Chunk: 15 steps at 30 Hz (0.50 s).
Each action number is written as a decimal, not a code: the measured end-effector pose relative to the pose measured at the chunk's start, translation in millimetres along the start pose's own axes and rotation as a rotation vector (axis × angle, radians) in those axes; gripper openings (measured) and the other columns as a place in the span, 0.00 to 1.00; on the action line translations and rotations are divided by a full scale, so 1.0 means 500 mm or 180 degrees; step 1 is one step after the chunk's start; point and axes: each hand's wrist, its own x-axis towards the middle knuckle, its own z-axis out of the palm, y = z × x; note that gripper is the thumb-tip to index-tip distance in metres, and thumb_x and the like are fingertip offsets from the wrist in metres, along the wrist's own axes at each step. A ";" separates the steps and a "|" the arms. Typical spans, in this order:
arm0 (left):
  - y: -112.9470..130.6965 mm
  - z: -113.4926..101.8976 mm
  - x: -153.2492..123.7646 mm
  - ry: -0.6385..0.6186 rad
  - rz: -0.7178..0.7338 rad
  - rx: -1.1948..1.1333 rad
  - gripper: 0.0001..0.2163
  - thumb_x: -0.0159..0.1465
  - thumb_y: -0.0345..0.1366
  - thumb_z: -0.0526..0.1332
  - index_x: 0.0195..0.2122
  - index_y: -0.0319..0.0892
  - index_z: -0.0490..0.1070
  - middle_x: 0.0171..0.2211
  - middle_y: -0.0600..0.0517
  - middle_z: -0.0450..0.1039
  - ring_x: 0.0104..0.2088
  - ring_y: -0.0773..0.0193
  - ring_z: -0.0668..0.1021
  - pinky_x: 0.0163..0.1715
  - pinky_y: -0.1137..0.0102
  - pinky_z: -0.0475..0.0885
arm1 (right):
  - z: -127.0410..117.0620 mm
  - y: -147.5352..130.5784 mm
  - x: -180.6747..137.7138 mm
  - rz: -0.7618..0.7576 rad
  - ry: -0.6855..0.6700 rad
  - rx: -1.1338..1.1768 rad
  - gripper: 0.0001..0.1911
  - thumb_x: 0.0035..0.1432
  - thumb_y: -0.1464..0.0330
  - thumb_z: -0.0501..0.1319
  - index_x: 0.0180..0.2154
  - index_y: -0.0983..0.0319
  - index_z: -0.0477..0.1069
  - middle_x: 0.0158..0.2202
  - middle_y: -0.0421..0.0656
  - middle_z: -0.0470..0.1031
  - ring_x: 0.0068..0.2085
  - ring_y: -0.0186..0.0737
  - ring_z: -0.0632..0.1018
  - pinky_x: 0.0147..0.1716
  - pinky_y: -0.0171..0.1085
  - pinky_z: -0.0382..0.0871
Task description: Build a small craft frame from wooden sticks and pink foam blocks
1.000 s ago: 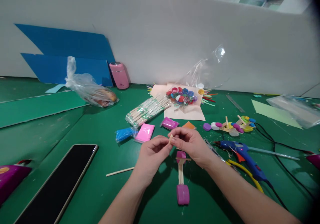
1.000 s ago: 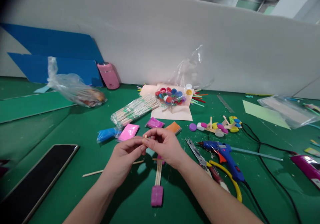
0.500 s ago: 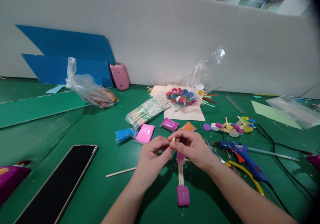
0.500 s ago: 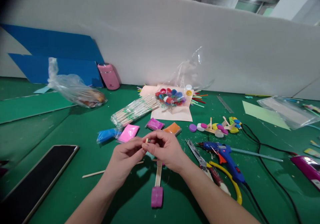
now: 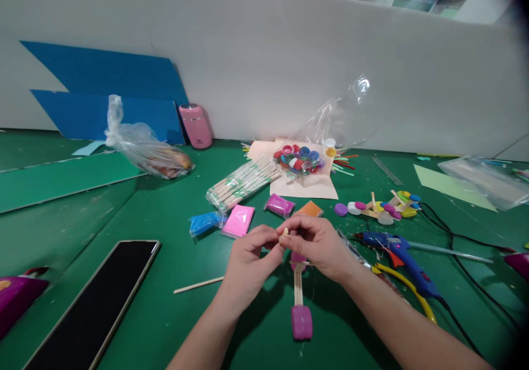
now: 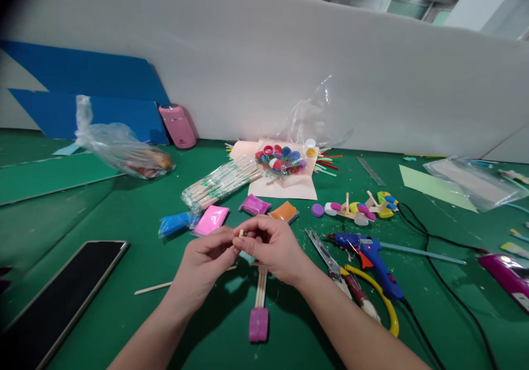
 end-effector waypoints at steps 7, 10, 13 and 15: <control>-0.005 -0.001 -0.001 0.0046 -0.0008 0.0000 0.02 0.51 0.32 0.63 0.25 0.40 0.75 0.26 0.50 0.72 0.28 0.62 0.72 0.29 0.71 0.66 | 0.001 0.002 0.001 0.0004 0.0032 0.0027 0.09 0.46 0.63 0.64 0.29 0.62 0.72 0.24 0.38 0.66 0.27 0.32 0.67 0.24 0.32 0.61; -0.006 -0.001 -0.002 0.0028 -0.0010 0.0009 0.03 0.51 0.32 0.63 0.25 0.40 0.75 0.26 0.50 0.72 0.29 0.62 0.72 0.29 0.71 0.66 | 0.001 0.003 0.001 -0.0003 0.0050 0.0037 0.09 0.46 0.63 0.64 0.28 0.62 0.72 0.25 0.38 0.67 0.27 0.32 0.67 0.25 0.33 0.61; -0.004 -0.001 -0.001 0.0013 -0.0027 0.0009 0.03 0.51 0.32 0.62 0.25 0.40 0.75 0.26 0.49 0.72 0.28 0.62 0.72 0.29 0.71 0.66 | 0.000 0.004 0.002 0.0023 0.0008 0.0114 0.08 0.46 0.65 0.64 0.29 0.62 0.72 0.26 0.39 0.69 0.29 0.33 0.69 0.27 0.34 0.63; -0.001 -0.001 0.000 0.0034 -0.0044 -0.0009 0.03 0.51 0.31 0.62 0.25 0.40 0.75 0.26 0.50 0.72 0.28 0.62 0.72 0.29 0.71 0.66 | 0.000 0.004 0.003 0.0073 -0.0023 0.0214 0.08 0.46 0.65 0.64 0.29 0.62 0.71 0.26 0.39 0.70 0.29 0.35 0.71 0.28 0.35 0.64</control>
